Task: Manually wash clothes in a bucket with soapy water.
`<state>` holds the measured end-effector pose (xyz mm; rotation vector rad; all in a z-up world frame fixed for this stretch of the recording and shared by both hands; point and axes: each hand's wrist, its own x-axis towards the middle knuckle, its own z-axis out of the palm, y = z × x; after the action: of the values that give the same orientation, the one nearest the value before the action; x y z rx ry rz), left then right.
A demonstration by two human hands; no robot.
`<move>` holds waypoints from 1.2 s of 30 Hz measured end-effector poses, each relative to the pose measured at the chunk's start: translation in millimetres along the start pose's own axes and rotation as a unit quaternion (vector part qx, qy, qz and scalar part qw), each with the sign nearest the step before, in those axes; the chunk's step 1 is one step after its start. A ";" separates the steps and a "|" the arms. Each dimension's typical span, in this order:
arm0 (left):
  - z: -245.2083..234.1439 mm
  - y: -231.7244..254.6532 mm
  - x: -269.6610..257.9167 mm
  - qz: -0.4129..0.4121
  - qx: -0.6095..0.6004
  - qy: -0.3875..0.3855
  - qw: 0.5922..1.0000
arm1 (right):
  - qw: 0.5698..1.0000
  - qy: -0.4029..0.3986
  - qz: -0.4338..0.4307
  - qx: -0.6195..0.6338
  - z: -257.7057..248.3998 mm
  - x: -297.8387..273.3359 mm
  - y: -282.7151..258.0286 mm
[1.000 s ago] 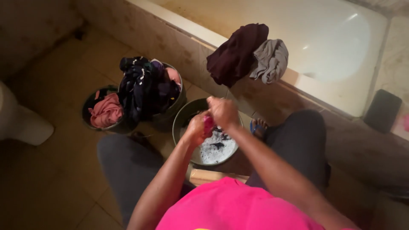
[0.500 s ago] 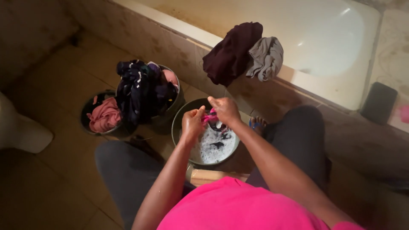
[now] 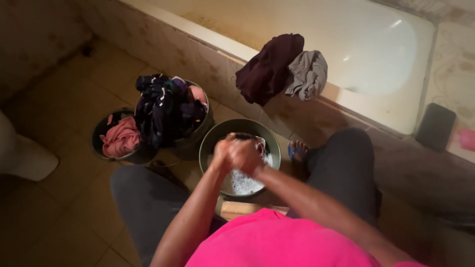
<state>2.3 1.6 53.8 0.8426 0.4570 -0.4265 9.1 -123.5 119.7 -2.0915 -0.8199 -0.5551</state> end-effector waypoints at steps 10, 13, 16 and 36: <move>-27.8 -18.4 32.0 0.025 -0.108 0.010 0.994 | 0.999 0.009 0.035 -0.027 22.9 -26.2 33.6; 9.4 22.6 -21.0 0.031 0.089 -0.015 0.995 | 0.995 0.003 0.096 -0.036 3.2 -10.9 40.7; -15.2 9.2 10.9 0.259 0.265 0.031 0.928 | 0.709 -0.134 0.594 0.356 -12.3 -1.8 38.1; -6.1 34.7 -19.1 0.380 0.358 0.127 0.843 | 0.928 -0.186 0.306 0.103 -22.7 18.0 6.2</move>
<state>3.6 30.3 81.6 1.7318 0.1565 0.2976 23.7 -138.2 140.9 -2.1287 -0.3557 0.2608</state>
